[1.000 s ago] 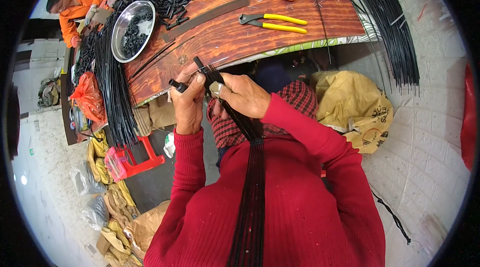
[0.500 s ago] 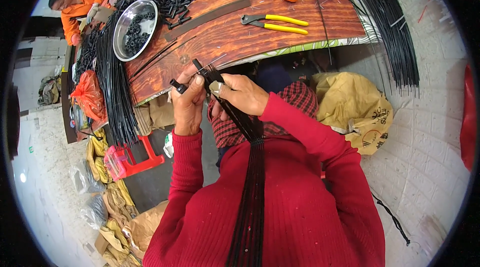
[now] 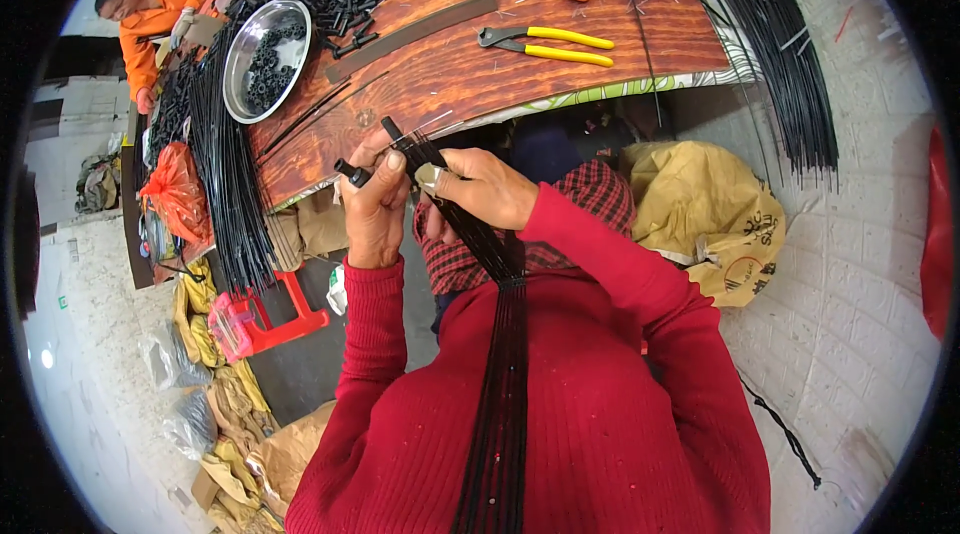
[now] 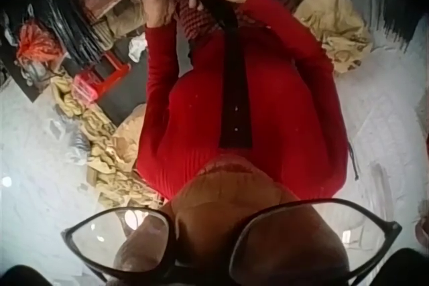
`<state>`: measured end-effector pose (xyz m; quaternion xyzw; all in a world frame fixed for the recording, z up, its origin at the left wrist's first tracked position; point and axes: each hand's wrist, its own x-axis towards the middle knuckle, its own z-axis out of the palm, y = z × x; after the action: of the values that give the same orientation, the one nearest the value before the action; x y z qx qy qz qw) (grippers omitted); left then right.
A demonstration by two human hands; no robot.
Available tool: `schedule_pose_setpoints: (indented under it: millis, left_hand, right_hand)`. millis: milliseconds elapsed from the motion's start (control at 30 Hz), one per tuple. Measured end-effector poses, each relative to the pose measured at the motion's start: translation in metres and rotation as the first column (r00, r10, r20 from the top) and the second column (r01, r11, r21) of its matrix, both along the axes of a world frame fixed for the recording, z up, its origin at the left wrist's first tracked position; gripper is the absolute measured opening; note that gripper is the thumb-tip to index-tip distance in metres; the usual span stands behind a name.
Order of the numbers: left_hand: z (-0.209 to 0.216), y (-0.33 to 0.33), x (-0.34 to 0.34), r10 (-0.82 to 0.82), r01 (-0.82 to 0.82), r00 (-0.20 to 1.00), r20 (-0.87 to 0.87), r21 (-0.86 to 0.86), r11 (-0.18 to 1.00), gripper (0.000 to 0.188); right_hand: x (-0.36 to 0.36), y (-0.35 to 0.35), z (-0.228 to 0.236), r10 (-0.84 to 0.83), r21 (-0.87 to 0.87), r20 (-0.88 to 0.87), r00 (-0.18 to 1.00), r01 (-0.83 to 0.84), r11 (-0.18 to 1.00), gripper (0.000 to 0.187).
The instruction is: The worker is assembling bundles of black rods into a central hub on a manufacturing production line.
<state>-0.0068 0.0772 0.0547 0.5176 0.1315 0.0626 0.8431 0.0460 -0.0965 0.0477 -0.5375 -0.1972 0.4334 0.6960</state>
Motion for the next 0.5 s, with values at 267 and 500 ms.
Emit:
schedule_pose_setpoints:
  millis: [267, 500]
  left_hand:
    - [-0.001, 0.009, -0.006, -0.06, 0.061, 0.998, 0.023, -0.034, 0.998, 0.029]
    - [0.009, 0.004, -0.005, -0.043, 0.043, 0.999, 0.009, -0.026, 0.999, 0.031]
  right_hand:
    - [-0.001, 0.001, 0.004, 0.091, 0.045, -0.109, 0.99, -0.087, 0.995, 0.043]
    - [-0.013, 0.009, 0.002, -0.136, 0.223, -0.119, 0.984, 0.16, 0.961, 0.048]
